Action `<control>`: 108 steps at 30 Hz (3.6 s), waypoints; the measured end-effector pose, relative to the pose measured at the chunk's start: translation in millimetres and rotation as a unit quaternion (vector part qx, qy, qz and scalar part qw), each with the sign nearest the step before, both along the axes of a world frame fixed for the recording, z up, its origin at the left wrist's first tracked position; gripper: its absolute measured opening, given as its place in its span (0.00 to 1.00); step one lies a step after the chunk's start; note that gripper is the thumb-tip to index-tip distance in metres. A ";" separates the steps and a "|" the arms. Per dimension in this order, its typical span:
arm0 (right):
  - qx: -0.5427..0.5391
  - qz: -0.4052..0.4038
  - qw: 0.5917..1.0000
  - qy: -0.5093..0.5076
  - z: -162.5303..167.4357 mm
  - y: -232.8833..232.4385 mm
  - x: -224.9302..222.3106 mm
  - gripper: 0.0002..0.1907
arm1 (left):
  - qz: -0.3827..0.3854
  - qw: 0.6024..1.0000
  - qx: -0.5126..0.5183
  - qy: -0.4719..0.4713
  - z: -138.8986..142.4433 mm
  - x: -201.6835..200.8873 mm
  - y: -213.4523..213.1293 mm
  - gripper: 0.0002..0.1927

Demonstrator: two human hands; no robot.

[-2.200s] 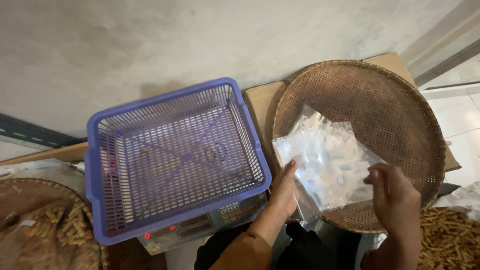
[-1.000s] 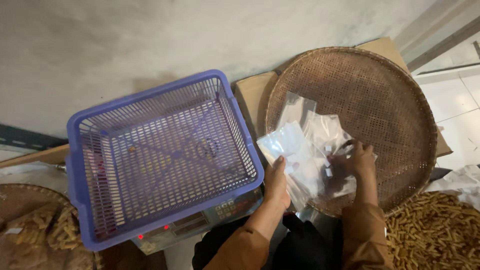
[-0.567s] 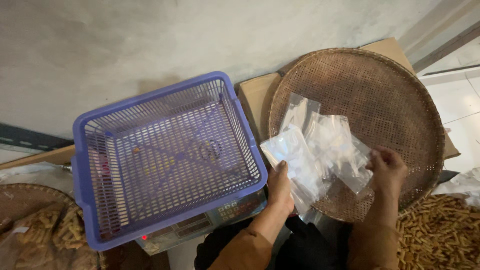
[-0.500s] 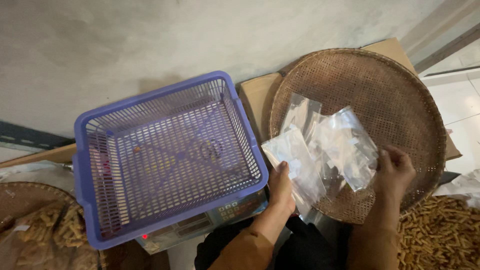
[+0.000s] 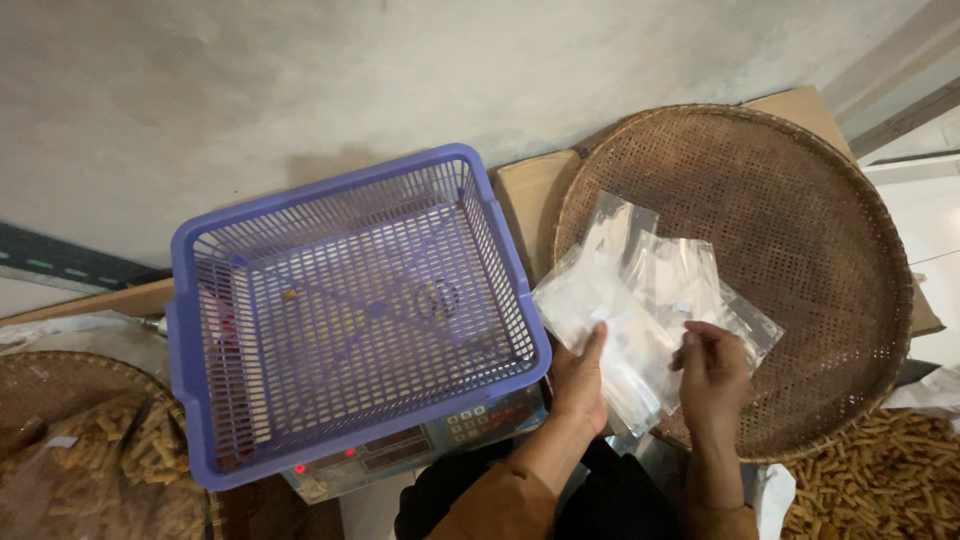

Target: The person sits on the floor and counts and separates clear plastic bags one at a time from a pile in a large woven basket, stacking the counted bags into groups. They gather the stacked bags together and hold the finished stack at the end.

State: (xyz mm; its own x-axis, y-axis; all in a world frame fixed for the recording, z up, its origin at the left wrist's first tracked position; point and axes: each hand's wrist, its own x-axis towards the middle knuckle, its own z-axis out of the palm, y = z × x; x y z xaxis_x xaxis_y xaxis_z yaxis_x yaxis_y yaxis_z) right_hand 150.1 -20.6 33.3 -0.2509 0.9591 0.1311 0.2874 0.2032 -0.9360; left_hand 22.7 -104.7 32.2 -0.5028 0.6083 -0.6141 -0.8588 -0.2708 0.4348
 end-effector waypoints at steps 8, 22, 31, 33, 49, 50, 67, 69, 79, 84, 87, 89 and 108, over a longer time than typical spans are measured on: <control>0.018 -0.094 0.942 -0.323 -9.6 95.0 12.3 0.35 | 0.006 0.999 -0.034 0.016 10.4 -3.6 -8.0 0.31; -0.129 -0.036 0.916 -0.378 6.0 126.0 -16.3 0.51 | 0.010 0.998 -0.045 0.032 1.7 -0.8 -4.7 0.30; -0.021 -0.070 0.867 -0.493 -3.7 140.6 -5.0 0.26 | 0.009 0.999 -0.038 -0.002 -9.9 0.9 -3.2 0.30; -0.032 -0.083 0.914 -0.395 -8.0 138.9 1.2 0.25 | 0.013 0.999 -0.047 0.021 -9.9 1.7 -1.4 0.31; -0.113 0.201 0.946 -0.227 72.3 60.5 -12.1 0.30 | -0.136 0.990 0.009 -0.036 -10.0 4.0 -1.6 0.32; -0.096 0.193 0.941 -0.260 65.3 54.3 -18.7 0.31 | -0.127 0.991 0.008 -0.040 -10.2 4.0 -1.6 0.33; 0.065 0.177 0.835 -0.517 10.5 108.4 -123.3 0.56 | -0.016 0.994 -0.095 0.051 -26.6 19.5 -11.3 0.30; 0.025 0.165 0.831 -0.530 9.0 109.5 -121.7 0.58 | -0.009 0.994 -0.097 0.048 -32.4 18.5 -8.1 0.29; -0.131 0.040 0.980 -0.143 10.3 106.9 -103.5 0.47 | -0.029 0.985 -0.152 0.077 -30.8 15.1 -9.1 0.31; -0.009 -0.021 0.909 -0.417 16.7 112.4 -127.0 0.54 | -0.012 0.981 -0.164 0.103 -19.8 12.6 -14.1 0.31; -0.018 0.011 0.906 -0.424 21.3 124.0 -132.9 0.55 | -0.007 0.993 -0.111 0.044 -15.2 8.1 -15.5 0.28; -0.074 0.043 0.917 -0.389 22.5 129.1 -131.1 0.45 | -0.011 0.995 -0.100 0.030 -14.2 7.8 -17.1 0.28; -0.123 0.272 0.948 -0.112 59.0 75.8 -24.1 0.15 | -0.039 0.998 0.040 -0.017 -2.5 0.0 -14.0 0.27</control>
State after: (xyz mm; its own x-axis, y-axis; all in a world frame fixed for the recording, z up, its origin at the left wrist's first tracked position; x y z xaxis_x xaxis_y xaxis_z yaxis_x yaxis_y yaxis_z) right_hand 126.0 55.2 92.3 -0.7115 0.6752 -0.1947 0.4007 0.1623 -0.9017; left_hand 22.6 -118.7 29.7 -0.4321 0.6920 -0.5783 -0.8923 -0.2349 0.3855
